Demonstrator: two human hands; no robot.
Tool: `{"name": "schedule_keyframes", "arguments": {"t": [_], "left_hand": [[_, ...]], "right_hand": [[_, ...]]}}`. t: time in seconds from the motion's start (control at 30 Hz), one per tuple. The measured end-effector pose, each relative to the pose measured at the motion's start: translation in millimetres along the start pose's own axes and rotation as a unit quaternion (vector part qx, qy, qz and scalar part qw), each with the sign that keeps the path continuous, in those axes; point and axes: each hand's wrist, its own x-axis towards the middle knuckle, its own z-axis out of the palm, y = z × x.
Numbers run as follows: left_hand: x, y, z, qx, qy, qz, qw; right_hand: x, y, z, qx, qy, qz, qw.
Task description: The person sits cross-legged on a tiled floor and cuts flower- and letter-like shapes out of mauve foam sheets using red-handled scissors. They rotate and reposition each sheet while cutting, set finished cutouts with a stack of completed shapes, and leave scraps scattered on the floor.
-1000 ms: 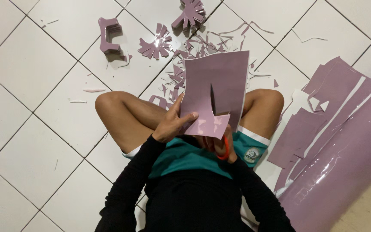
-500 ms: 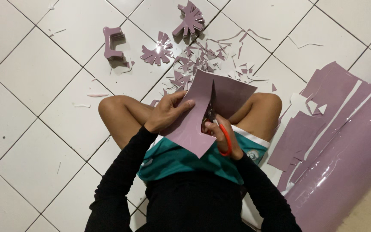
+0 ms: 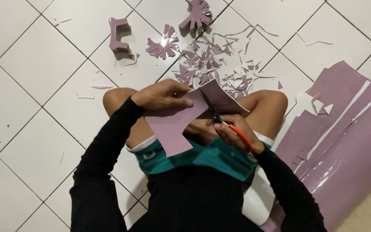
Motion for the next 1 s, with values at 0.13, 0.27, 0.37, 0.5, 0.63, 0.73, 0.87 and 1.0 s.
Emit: {"name": "schedule_keyframes", "arguments": {"t": [0.13, 0.27, 0.37, 0.5, 0.63, 0.73, 0.87, 1.0], "left_hand": [[3.6, 5.1, -4.6, 0.106, -0.015, -0.083, 0.991], [7.6, 6.1, -3.2, 0.084, 0.011, -0.066, 0.994], [11.3, 4.7, -4.1, 0.085, 0.01, -0.076, 0.993], [21.0, -4.7, 1.6, 0.103, 0.007, -0.067, 0.992], [35.0, -28.9, 24.7, 0.172, 0.029, -0.088, 0.981], [31.9, -53.6, 32.9, 0.075, 0.106, -0.044, 0.991], [7.4, -79.0, 68.6, -0.202, 0.209, -0.105, 0.951], [15.2, -97.3, 100.0, -0.314, 0.312, -0.018, 0.896]], "right_hand": [[2.4, 0.3, -10.5, -0.177, 0.025, -0.069, 0.982], [6.8, 19.9, -9.0, -0.178, 0.063, -0.095, 0.978], [11.1, 42.8, 2.8, -0.042, 0.068, -0.08, 0.994], [22.8, 60.4, 6.7, 0.177, 0.066, -0.071, 0.979], [42.9, 59.2, 24.3, 0.158, 0.096, -0.135, 0.973], [54.4, 50.4, 32.7, 0.163, 0.215, -0.169, 0.948], [71.3, 42.3, 25.7, 0.287, 0.282, -0.157, 0.902], [88.8, 53.7, 25.2, 0.197, 0.318, -0.201, 0.905]]}}
